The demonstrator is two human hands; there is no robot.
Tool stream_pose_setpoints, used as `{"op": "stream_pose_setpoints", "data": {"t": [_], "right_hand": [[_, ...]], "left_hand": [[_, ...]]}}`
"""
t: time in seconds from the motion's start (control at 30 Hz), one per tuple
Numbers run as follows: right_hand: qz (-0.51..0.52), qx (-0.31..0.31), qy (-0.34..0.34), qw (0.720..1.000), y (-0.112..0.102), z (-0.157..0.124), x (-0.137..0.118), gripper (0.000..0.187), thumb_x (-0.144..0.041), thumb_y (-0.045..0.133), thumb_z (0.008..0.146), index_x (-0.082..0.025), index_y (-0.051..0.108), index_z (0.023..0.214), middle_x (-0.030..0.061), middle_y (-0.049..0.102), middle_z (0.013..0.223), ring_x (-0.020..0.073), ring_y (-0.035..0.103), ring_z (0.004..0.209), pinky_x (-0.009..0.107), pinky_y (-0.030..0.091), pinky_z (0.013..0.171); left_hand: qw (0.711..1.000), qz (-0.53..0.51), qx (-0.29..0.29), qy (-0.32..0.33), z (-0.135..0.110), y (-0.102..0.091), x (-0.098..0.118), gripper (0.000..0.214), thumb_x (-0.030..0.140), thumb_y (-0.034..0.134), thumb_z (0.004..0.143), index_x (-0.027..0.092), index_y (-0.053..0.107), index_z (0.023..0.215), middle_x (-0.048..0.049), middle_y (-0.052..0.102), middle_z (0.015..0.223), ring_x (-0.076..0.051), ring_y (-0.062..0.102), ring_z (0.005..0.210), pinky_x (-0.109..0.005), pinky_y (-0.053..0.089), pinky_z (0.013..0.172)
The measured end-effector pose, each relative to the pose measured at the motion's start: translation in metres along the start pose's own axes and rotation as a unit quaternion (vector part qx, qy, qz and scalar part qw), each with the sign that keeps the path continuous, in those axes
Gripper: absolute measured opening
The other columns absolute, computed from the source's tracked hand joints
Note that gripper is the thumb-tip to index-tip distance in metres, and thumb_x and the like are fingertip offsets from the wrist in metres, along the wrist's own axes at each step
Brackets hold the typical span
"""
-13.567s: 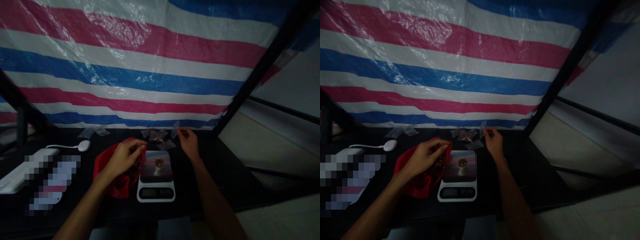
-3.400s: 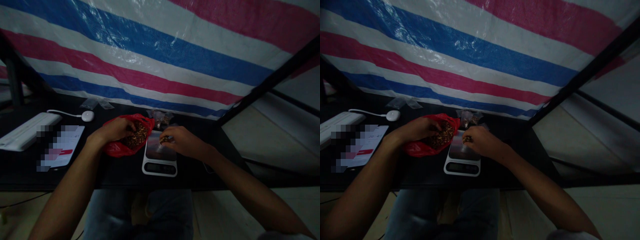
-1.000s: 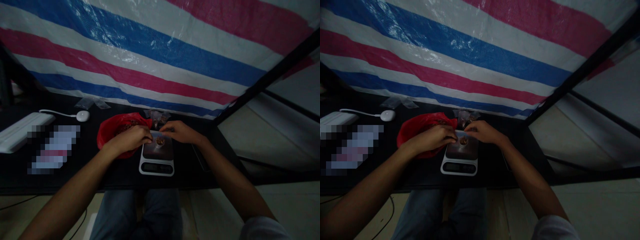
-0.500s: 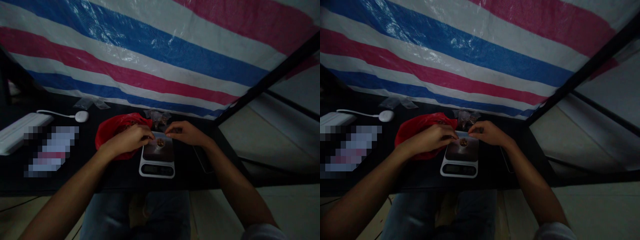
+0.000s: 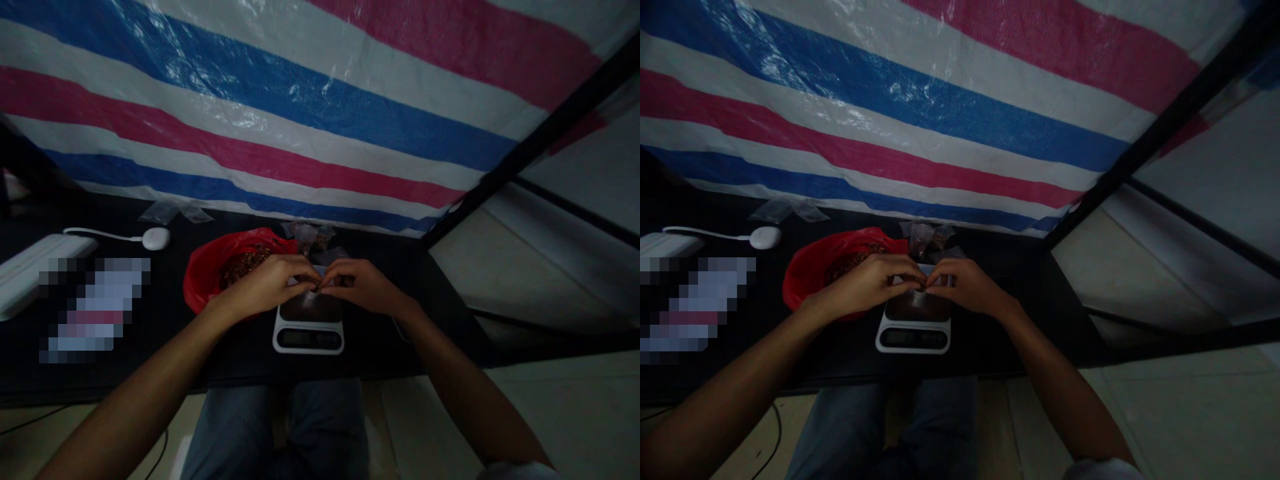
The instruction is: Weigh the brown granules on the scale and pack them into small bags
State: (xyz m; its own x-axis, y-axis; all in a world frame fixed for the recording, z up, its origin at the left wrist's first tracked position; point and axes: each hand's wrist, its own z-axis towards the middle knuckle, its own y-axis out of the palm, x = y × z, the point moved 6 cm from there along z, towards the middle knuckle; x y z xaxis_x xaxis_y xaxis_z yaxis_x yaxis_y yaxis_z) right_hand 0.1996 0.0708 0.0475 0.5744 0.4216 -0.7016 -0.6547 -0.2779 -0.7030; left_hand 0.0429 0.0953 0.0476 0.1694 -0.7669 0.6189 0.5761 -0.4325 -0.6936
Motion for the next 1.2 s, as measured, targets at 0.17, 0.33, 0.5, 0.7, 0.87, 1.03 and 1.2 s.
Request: {"op": "stream_pose_setpoints", "data": {"t": [0.17, 0.33, 0.5, 0.7, 0.87, 1.03, 1.2], "right_hand": [[0.012, 0.036, 0.034, 0.999, 0.000, -0.005, 0.008, 0.007, -0.024, 0.077, 0.084, -0.018, 0.076, 0.089, 0.0014, 0.071, 0.084, 0.0128, 0.059, 0.071, 0.024, 0.043, 0.064], [0.028, 0.060, 0.051, 0.997, -0.001, -0.008, 0.013, 0.009, -0.025, 0.076, 0.085, -0.018, 0.075, 0.090, 0.0006, 0.070, 0.081, 0.0123, 0.058, 0.069, 0.023, 0.041, 0.062], [0.036, 0.081, 0.058, 0.994, -0.004, -0.010, 0.013, 0.012, -0.027, 0.069, 0.089, -0.018, 0.075, 0.094, 0.0022, 0.071, 0.084, 0.0130, 0.059, 0.071, 0.024, 0.042, 0.062], [0.022, 0.088, 0.076, 0.993, -0.005, -0.015, 0.022, 0.015, -0.024, 0.066, 0.090, -0.017, 0.074, 0.101, 0.0028, 0.072, 0.088, 0.0134, 0.061, 0.071, 0.025, 0.045, 0.064], [-0.044, 0.021, 0.053, 0.997, 0.009, -0.015, 0.026, 0.014, -0.022, 0.071, 0.088, -0.018, 0.076, 0.101, 0.0052, 0.071, 0.097, 0.0161, 0.065, 0.083, 0.029, 0.049, 0.076], [-0.077, 0.016, 0.032, 0.996, 0.012, -0.011, 0.019, 0.009, -0.017, 0.068, 0.090, -0.019, 0.077, 0.090, 0.0055, 0.071, 0.095, 0.0176, 0.066, 0.087, 0.031, 0.049, 0.080], [-0.074, 0.009, 0.054, 0.996, 0.013, -0.012, 0.014, 0.011, -0.022, 0.075, 0.085, -0.020, 0.076, 0.096, 0.0052, 0.072, 0.097, 0.0185, 0.066, 0.087, 0.031, 0.050, 0.080]], "left_hand": [[1.000, -0.019, 0.017, -0.012, 0.001, 0.002, 0.001, 0.015, 0.022, 0.064, 0.095, 0.020, 0.073, 0.107, -0.0045, 0.075, 0.104, -0.018, 0.071, 0.098, -0.028, 0.052, 0.091], [0.997, -0.065, 0.030, -0.030, 0.001, 0.003, -0.003, 0.021, 0.018, 0.067, 0.092, 0.018, 0.071, 0.113, -0.0050, 0.077, 0.107, -0.017, 0.073, 0.099, -0.028, 0.055, 0.091], [0.994, -0.096, 0.035, -0.049, -0.001, 0.002, -0.008, 0.024, 0.018, 0.065, 0.093, 0.018, 0.069, 0.116, -0.0060, 0.077, 0.112, -0.019, 0.074, 0.101, -0.030, 0.058, 0.091], [0.994, -0.052, 0.068, -0.072, -0.006, -0.014, -0.016, 0.026, 0.028, 0.057, 0.097, 0.019, 0.071, 0.116, -0.0072, 0.076, 0.114, -0.021, 0.072, 0.103, -0.031, 0.056, 0.092], [0.991, 0.058, 0.030, -0.121, -0.017, -0.038, -0.033, 0.023, 0.029, 0.054, 0.095, 0.019, 0.074, 0.102, -0.0053, 0.077, 0.105, -0.020, 0.071, 0.093, -0.029, 0.055, 0.086], [0.973, 0.102, -0.042, -0.205, -0.040, -0.044, -0.072, 0.022, 0.033, 0.064, 0.086, 0.022, 0.074, 0.102, -0.0050, 0.078, 0.100, -0.021, 0.073, 0.084, -0.028, 0.055, 0.075], [0.978, 0.070, -0.057, -0.187, -0.053, -0.033, -0.088, 0.023, 0.022, 0.071, 0.078, 0.017, 0.075, 0.100, -0.0055, 0.079, 0.090, -0.020, 0.071, 0.074, -0.025, 0.053, 0.066]]}}
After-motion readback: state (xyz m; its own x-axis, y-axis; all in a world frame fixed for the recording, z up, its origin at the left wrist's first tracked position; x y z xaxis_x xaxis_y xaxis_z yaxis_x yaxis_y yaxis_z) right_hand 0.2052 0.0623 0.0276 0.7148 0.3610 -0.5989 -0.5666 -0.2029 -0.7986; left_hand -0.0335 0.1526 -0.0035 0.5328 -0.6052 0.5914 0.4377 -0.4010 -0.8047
